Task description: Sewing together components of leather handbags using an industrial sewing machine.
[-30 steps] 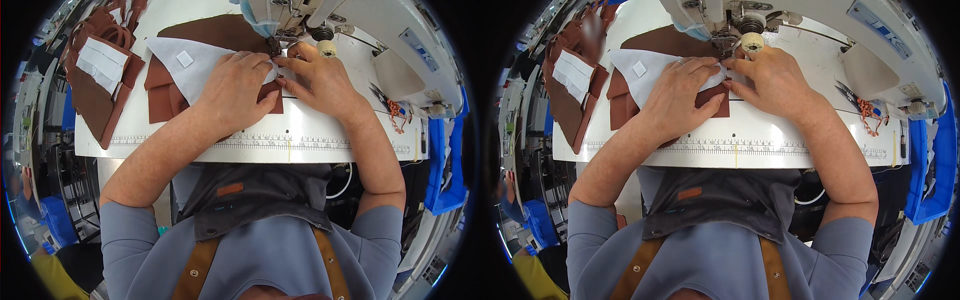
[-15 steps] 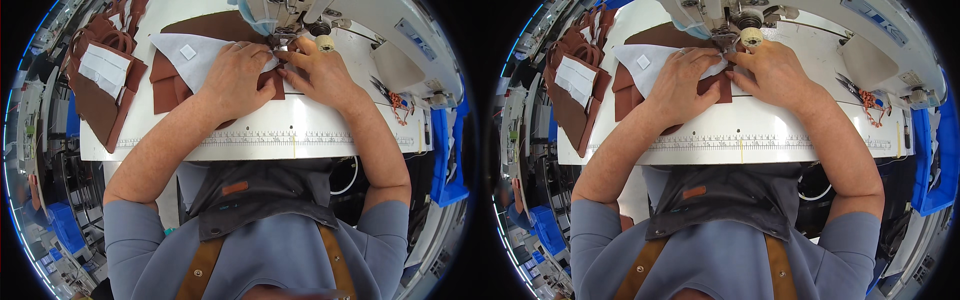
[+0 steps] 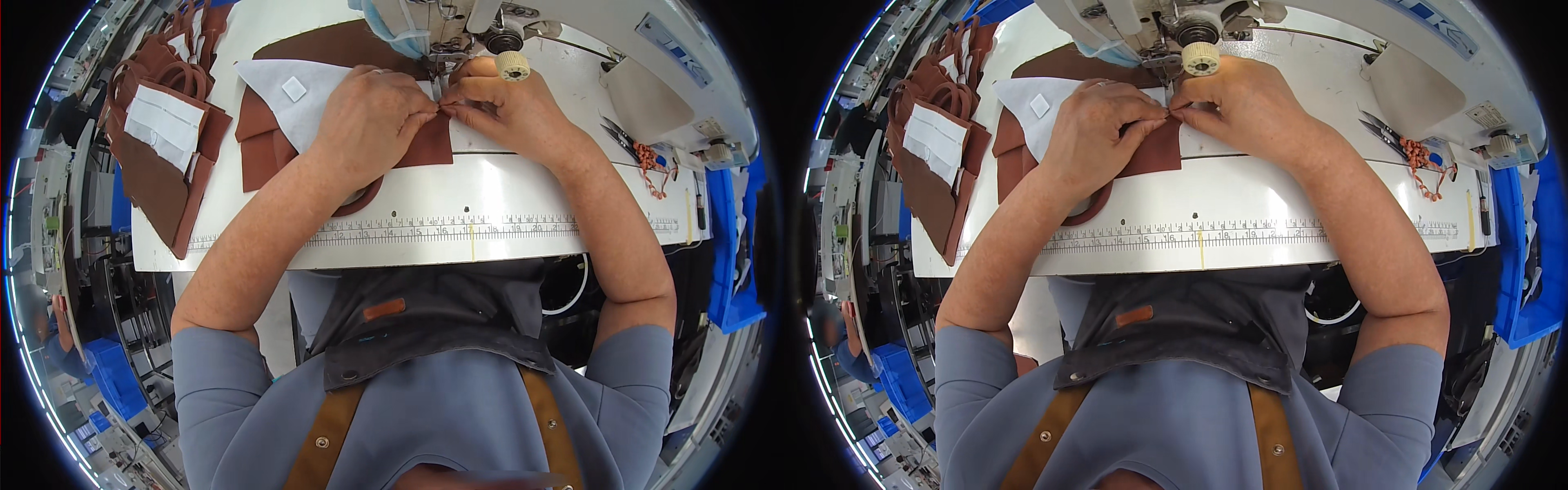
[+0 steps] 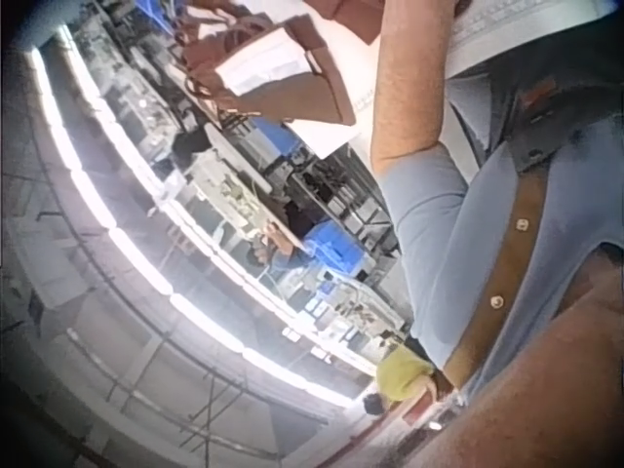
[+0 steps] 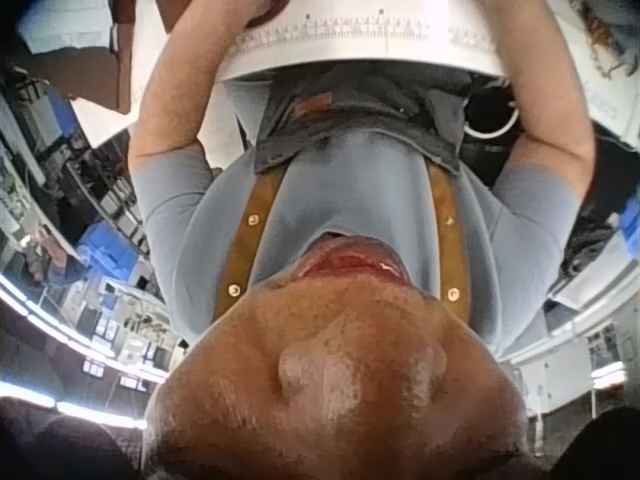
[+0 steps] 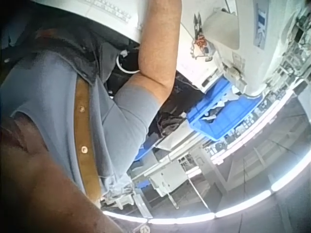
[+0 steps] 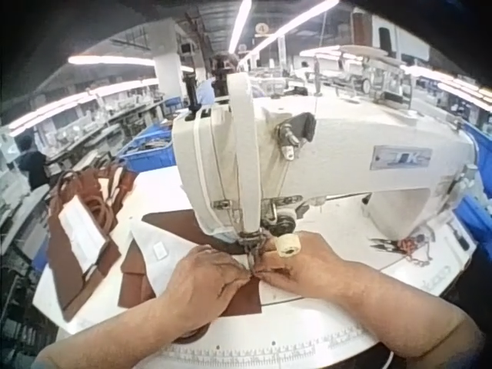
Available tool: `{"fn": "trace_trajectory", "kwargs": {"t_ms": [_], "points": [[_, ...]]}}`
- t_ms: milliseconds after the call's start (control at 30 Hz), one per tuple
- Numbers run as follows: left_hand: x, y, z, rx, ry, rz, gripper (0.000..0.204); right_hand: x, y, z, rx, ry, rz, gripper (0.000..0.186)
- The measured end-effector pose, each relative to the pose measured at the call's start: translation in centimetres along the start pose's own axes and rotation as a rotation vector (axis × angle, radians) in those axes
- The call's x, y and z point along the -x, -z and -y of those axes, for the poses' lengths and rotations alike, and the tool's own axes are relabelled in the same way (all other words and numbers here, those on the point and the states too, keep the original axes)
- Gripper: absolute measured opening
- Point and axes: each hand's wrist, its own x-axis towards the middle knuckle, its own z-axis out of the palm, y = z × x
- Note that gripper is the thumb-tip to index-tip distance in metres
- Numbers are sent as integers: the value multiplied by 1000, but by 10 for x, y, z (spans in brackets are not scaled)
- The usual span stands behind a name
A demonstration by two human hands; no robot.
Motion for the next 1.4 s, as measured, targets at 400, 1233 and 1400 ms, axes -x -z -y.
{"fn": "trace_trajectory", "kwargs": {"t_ms": [400,1233,1400], "points": [[-1,-5,-5,-70,122,-121,8,-2,-3,4,-98,-158,47,17],[-5,-11,27,-25,68,-70,13,-2,-2,2,97,-31,-51,12],[-6,-10,33,-47,137,-42,13,-5,14,3,-376,-484,41,20]]}}
